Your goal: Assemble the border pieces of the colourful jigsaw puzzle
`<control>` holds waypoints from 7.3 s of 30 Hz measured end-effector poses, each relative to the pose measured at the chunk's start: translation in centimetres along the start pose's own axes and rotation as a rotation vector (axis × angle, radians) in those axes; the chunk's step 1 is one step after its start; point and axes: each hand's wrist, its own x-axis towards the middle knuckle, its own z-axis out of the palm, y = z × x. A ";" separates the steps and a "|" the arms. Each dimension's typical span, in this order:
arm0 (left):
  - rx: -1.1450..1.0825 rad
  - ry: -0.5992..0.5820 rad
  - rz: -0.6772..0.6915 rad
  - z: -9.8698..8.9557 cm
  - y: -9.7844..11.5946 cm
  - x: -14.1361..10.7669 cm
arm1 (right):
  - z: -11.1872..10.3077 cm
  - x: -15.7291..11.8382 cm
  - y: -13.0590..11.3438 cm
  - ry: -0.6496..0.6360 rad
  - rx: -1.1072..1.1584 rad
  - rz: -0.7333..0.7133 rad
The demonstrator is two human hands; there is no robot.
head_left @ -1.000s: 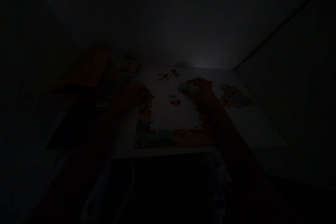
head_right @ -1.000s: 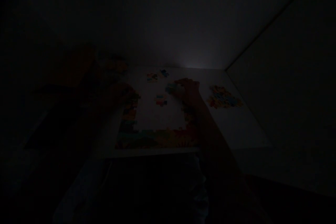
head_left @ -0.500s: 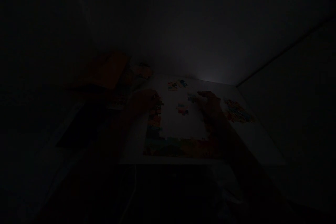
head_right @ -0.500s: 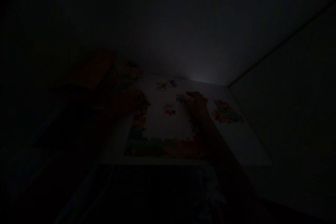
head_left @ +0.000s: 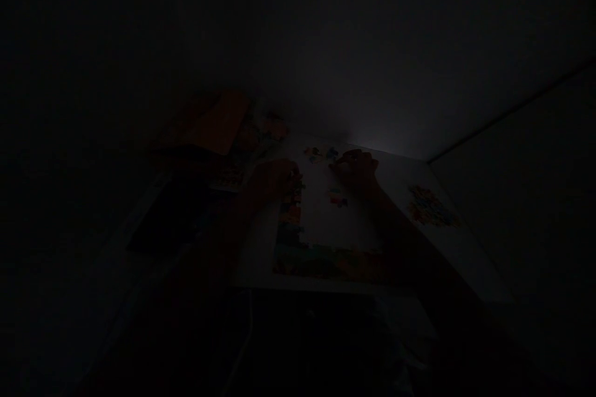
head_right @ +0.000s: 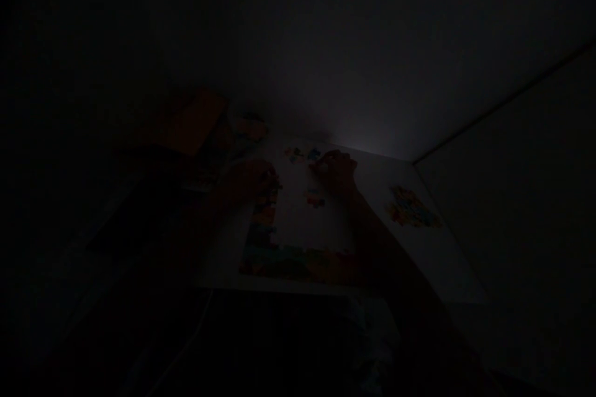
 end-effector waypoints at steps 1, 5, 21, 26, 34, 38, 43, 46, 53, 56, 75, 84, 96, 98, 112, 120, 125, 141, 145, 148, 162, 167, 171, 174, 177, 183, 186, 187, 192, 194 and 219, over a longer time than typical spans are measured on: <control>0.003 0.001 0.005 0.0 0.1 0.0 | -0.1 -0.1 0.3 0.002 0.021 -0.043; -0.001 0.003 -0.008 -0.1 0.2 0.0 | -0.4 1.3 1.3 -0.075 0.070 -0.035; -0.008 -0.007 -0.030 0.1 -0.1 0.2 | -1.4 7.1 1.6 -0.285 0.068 -0.239; -0.026 0.010 -0.003 0.3 -0.6 0.4 | -2.0 7.1 1.2 -0.220 0.132 -0.256; -0.019 0.022 -0.002 0.2 -0.5 0.3 | -3.8 3.2 1.3 -0.202 0.164 -0.306; -0.018 0.017 -0.019 0.3 -0.6 0.3 | -3.6 1.6 1.0 -0.211 0.194 -0.287; -0.047 0.020 -0.016 0.6 -1.0 0.4 | -2.8 0.9 -1.3 -0.227 0.288 -0.309; -0.050 0.028 -0.021 0.6 -1.1 0.4 | -3.0 0.5 -1.6 -0.221 0.304 -0.340; -0.038 0.027 0.017 0.1 -0.5 0.0 | -5.5 -3.0 5.1 -0.082 0.426 -0.168; -0.046 0.049 0.002 -0.3 0.4 -0.3 | -5.2 -4.4 7.5 -0.065 0.384 -0.089; -0.045 0.078 0.005 -0.9 1.5 -0.8 | -6.1 -5.2 8.3 -0.176 0.393 -0.297; 0.012 -0.217 0.333 1.0 5.4 -1.9 | -6.2 -5.5 9.7 -0.302 0.478 -0.282; 0.068 -0.212 0.265 0.5 4.3 -1.8 | -6.1 -5.6 10.9 -0.320 0.537 -0.299; 0.079 -0.215 0.275 0.4 4.3 -1.8 | -5.9 -5.4 11.5 -0.335 0.588 -0.319; 0.084 -0.046 0.246 0.8 2.9 -1.2 | -5.5 -5.5 12.7 -0.387 0.587 -0.297; 0.028 0.047 0.184 0.5 1.4 -0.6 | -5.7 -5.9 12.5 -0.386 0.526 -0.273; -0.007 0.070 0.107 0.9 0.8 -0.6 | -5.8 -6.0 12.1 -0.377 0.529 -0.239; -0.001 0.036 -0.009 1.9 0.4 0.7 | -2.8 -6.1 1.0 -0.221 0.330 -0.426; 0.002 0.010 0.062 1.8 1.6 0.2 | -3.0 -6.2 0.1 -0.273 0.312 -0.452; 0.017 -0.021 0.105 2.0 2.6 -0.3 | -3.3 -6.1 -0.3 -0.295 0.318 -0.437; 0.022 0.004 -0.003 2.5 3.0 -0.5 | -2.5 -5.2 -0.4 -0.331 0.310 -0.435; 0.014 0.010 -0.003 2.6 2.1 -0.6 | -3.1 -4.7 2.6 -0.263 0.287 -0.367; 0.018 0.031 -0.015 3.0 1.7 -0.4 | -2.3 -4.3 2.8 -0.137 0.241 -0.251; 0.020 0.027 -0.006 3.0 1.7 -0.3 | -1.4 -3.9 2.1 -0.103 0.228 -0.184; 0.010 0.012 0.022 2.6 1.7 -0.4 | -1.0 -3.6 1.9 -0.096 0.253 -0.168; -0.004 -0.004 0.066 1.8 1.2 -0.7 | -3.0 -4.0 3.5 -0.073 0.359 -0.234; -0.006 0.015 0.067 1.7 0.9 -0.5 | -4.0 -4.6 3.5 -0.155 0.453 -0.320; -0.007 0.010 0.068 1.7 0.8 -0.4 | -4.1 -4.7 3.3 -0.188 0.469 -0.349; -0.012 -0.006 0.062 1.6 0.9 -0.1 | -4.4 -5.0 2.1 -0.262 0.448 -0.391; -0.012 -0.003 0.060 1.5 1.1 -0.2 | -4.7 -5.0 1.9 -0.272 0.447 -0.399; -0.042 0.070 0.074 2.6 -0.2 0.1 | -5.4 -5.0 5.8 -0.230 0.478 -0.513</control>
